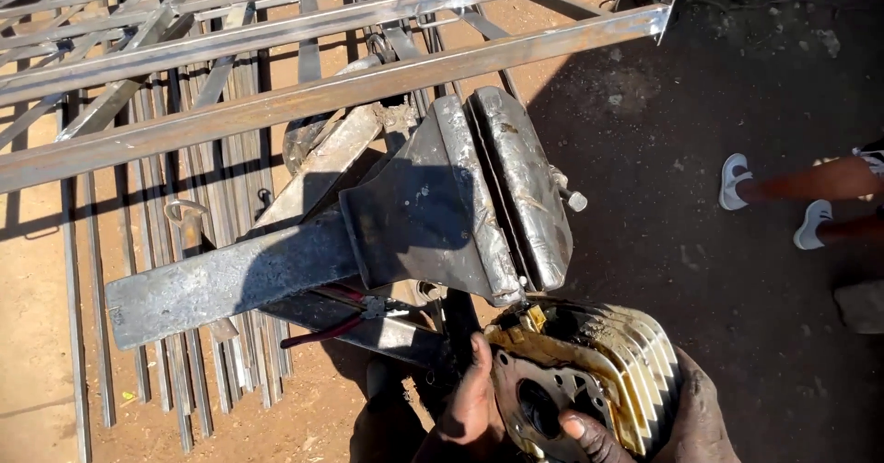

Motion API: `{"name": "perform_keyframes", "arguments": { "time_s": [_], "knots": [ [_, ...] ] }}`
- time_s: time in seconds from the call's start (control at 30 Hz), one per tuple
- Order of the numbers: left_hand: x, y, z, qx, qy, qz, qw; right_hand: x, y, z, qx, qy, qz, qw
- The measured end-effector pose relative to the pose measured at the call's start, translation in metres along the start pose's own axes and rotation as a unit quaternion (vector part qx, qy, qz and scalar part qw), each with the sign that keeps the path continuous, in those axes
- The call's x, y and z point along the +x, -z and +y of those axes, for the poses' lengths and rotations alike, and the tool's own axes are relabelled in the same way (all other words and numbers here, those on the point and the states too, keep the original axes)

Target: Repairing a metal engine component using pliers and a vise on a fabrication floor.

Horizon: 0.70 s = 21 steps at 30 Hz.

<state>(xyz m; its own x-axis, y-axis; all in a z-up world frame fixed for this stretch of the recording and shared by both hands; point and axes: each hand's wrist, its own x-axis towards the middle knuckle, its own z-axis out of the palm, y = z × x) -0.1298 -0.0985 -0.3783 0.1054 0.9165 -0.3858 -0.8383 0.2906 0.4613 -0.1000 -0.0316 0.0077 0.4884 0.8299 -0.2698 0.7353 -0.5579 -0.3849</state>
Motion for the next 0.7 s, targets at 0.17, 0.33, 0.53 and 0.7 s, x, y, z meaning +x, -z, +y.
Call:
{"name": "perform_keyframes", "arguments": {
  "time_s": [0.17,0.33,0.53,0.7],
  "knots": [
    [-0.037,-0.087,0.102,0.000,0.110,0.162,0.981,-0.006,-0.004,0.006,-0.051,0.043,0.046,0.997],
    [-0.062,-0.173,0.186,-0.356,0.285,0.057,0.888,-0.003,-0.008,0.005,-0.019,0.112,0.076,0.991],
    [-0.054,-0.154,0.181,-0.272,0.262,0.208,0.902,-0.007,-0.005,-0.024,-0.087,-0.017,0.044,0.995],
    [-0.055,-0.143,0.174,-0.239,0.277,0.038,0.930,-0.002,0.002,-0.034,-0.075,-0.095,-0.038,0.992]
  ]
}}
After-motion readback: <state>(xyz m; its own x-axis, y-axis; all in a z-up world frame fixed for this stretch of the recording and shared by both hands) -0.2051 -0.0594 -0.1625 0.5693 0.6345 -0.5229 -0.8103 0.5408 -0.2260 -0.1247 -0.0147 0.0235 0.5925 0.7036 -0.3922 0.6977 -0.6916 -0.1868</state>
